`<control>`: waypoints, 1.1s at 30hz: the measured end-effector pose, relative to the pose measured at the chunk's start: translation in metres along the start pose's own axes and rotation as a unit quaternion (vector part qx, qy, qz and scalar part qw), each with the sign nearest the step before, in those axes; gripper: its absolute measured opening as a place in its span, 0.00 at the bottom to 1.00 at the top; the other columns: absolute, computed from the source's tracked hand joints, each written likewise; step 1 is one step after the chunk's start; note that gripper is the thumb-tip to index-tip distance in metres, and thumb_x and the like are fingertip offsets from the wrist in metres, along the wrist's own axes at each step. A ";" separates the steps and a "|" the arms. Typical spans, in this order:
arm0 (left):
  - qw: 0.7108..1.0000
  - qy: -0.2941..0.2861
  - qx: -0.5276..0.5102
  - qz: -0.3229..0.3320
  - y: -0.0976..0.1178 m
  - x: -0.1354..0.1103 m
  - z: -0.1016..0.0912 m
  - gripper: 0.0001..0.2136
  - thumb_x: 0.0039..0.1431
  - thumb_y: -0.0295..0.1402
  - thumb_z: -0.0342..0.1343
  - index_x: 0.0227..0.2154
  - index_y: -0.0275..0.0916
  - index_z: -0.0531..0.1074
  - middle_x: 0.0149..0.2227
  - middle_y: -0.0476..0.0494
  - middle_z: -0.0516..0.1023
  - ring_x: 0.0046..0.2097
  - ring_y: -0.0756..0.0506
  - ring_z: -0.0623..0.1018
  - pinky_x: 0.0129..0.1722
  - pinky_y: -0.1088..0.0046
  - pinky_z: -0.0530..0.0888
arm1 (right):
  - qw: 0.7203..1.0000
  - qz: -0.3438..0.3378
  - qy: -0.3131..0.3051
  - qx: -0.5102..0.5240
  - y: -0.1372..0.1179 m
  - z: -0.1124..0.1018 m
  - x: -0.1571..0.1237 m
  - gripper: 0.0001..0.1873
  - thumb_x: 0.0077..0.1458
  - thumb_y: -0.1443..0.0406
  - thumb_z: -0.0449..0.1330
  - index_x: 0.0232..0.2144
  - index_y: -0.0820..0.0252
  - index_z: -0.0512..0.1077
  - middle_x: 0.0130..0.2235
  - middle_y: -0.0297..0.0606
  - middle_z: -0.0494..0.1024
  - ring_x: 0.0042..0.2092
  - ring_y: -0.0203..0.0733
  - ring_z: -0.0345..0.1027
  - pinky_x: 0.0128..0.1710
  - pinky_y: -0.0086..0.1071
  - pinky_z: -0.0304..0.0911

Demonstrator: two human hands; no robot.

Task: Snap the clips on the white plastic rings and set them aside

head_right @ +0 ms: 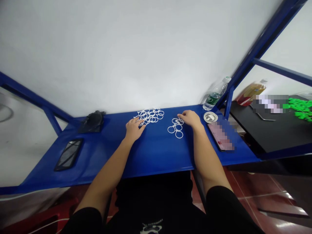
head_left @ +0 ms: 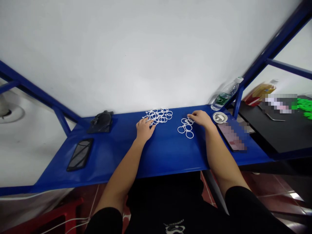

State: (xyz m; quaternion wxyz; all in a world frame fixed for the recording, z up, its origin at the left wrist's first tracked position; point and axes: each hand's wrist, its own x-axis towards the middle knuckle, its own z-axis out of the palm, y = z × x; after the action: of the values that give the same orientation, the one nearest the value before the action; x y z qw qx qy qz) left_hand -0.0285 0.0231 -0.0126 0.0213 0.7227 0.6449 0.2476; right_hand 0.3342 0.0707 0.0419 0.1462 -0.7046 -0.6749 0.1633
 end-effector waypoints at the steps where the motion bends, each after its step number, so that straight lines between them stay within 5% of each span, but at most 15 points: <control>1: 1.000 -0.006 -0.002 -0.004 0.000 0.000 -0.001 0.15 0.67 0.38 0.61 0.55 0.47 0.80 0.65 0.38 0.75 0.67 0.31 0.70 0.65 0.46 0.66 | 1.000 0.000 0.027 0.012 -0.001 0.001 0.000 0.22 0.62 0.47 0.60 0.33 0.57 0.82 0.34 0.42 0.84 0.36 0.46 0.75 0.34 0.34 0.60; 5: 0.999 -0.032 -0.008 -0.021 0.002 0.002 -0.003 0.09 0.67 0.34 0.60 0.46 0.45 0.82 0.63 0.40 0.77 0.64 0.33 0.73 0.64 0.50 0.69 | 0.994 -0.021 0.093 0.055 -0.007 0.007 -0.001 0.18 0.61 0.50 0.62 0.34 0.57 0.81 0.33 0.39 0.83 0.35 0.44 0.74 0.34 0.33 0.59; 9: 1.000 -0.002 -0.012 -0.004 0.007 0.000 0.000 0.04 0.64 0.34 0.64 0.34 0.44 0.82 0.61 0.41 0.78 0.64 0.33 0.73 0.64 0.47 0.67 | 0.985 -0.118 0.088 0.089 -0.022 0.017 -0.008 0.14 0.62 0.53 0.63 0.36 0.57 0.81 0.32 0.37 0.83 0.32 0.42 0.73 0.34 0.33 0.59; 14: 0.983 0.112 -0.081 0.118 0.018 -0.007 0.003 0.03 0.62 0.31 0.67 0.32 0.44 0.82 0.62 0.40 0.77 0.63 0.32 0.74 0.62 0.43 0.68 | 0.953 -0.258 0.020 0.157 -0.060 0.035 -0.031 0.16 0.65 0.52 0.62 0.42 0.58 0.80 0.32 0.36 0.82 0.32 0.40 0.72 0.35 0.33 0.61; 18: 0.965 0.107 -0.100 0.216 0.033 -0.013 -0.002 0.05 0.65 0.32 0.65 0.32 0.45 0.81 0.57 0.43 0.81 0.58 0.36 0.77 0.62 0.46 0.69 | 0.929 -0.328 -0.039 0.168 -0.083 0.049 -0.047 0.19 0.68 0.54 0.60 0.53 0.58 0.76 0.34 0.36 0.82 0.32 0.40 0.72 0.36 0.32 0.61; 27: 0.936 0.097 -0.091 0.326 0.046 -0.019 -0.006 0.06 0.69 0.33 0.59 0.43 0.46 0.81 0.49 0.44 0.84 0.53 0.40 0.79 0.56 0.55 0.72 | 0.914 -0.379 -0.045 0.141 -0.084 0.061 -0.047 0.10 0.64 0.64 0.52 0.38 0.58 0.73 0.32 0.38 0.79 0.34 0.43 0.69 0.36 0.32 0.58; 33: 0.939 0.045 -0.115 0.321 0.046 -0.018 -0.008 0.06 0.68 0.37 0.61 0.36 0.44 0.80 0.44 0.43 0.84 0.51 0.40 0.80 0.54 0.56 0.73 | 0.903 -0.399 -0.042 0.152 -0.085 0.055 -0.047 0.12 0.63 0.65 0.50 0.32 0.57 0.72 0.32 0.38 0.78 0.34 0.43 0.69 0.37 0.33 0.59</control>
State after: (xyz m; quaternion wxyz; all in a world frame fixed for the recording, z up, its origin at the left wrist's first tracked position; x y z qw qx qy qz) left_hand 0.0097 -0.0033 0.0042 -0.0051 0.8722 0.3459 0.3459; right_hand 0.2323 0.0266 0.0300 0.2759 -0.3383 -0.8719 0.2220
